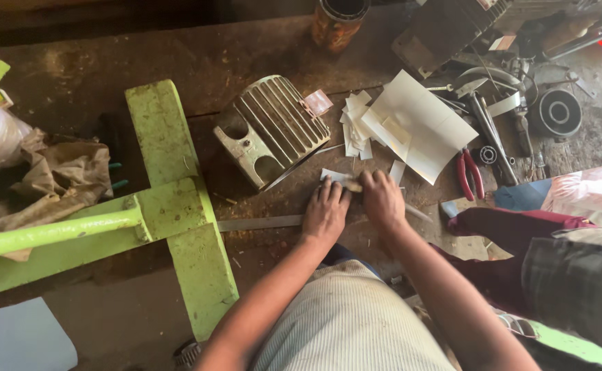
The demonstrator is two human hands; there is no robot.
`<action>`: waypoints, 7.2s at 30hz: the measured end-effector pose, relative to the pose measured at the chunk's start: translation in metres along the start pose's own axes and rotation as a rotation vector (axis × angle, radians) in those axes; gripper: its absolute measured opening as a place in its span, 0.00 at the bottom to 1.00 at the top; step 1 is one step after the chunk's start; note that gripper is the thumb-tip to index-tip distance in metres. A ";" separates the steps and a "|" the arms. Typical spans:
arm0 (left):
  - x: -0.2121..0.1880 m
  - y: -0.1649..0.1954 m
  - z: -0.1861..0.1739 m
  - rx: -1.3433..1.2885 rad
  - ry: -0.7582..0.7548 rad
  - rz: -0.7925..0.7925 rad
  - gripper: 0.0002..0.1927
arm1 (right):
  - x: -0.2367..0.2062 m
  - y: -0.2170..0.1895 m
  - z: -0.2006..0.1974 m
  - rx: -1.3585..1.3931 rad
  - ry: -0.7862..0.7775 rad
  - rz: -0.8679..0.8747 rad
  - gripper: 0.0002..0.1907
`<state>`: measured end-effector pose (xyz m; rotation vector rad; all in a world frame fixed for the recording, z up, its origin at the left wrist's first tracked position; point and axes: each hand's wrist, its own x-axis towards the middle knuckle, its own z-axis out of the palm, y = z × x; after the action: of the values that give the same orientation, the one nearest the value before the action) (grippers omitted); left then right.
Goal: The person cuts small rectangular pieces of white insulating material using shears and inserts them into the slots of a motor stator core. They repeatedly measure, cut, and place the pieces into the stator slots, occasionally adjusting the stator position on the workbench.
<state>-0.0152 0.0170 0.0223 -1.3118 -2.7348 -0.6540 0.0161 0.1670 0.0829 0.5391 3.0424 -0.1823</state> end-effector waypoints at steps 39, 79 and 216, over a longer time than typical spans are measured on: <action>0.062 -0.011 -0.023 0.114 0.054 0.191 0.03 | -0.022 0.006 -0.026 0.823 -0.014 0.546 0.20; 0.054 0.030 -0.088 -0.391 0.051 -0.159 0.11 | -0.032 0.026 -0.072 0.547 0.319 -0.207 0.30; 0.006 0.037 0.007 -0.022 -0.088 0.028 0.26 | -0.077 0.097 0.030 0.239 0.258 -0.523 0.27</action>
<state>0.0102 0.0448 0.0305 -1.4139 -2.7796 -0.6406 0.1223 0.2281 0.0477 -0.2662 3.3657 -0.5371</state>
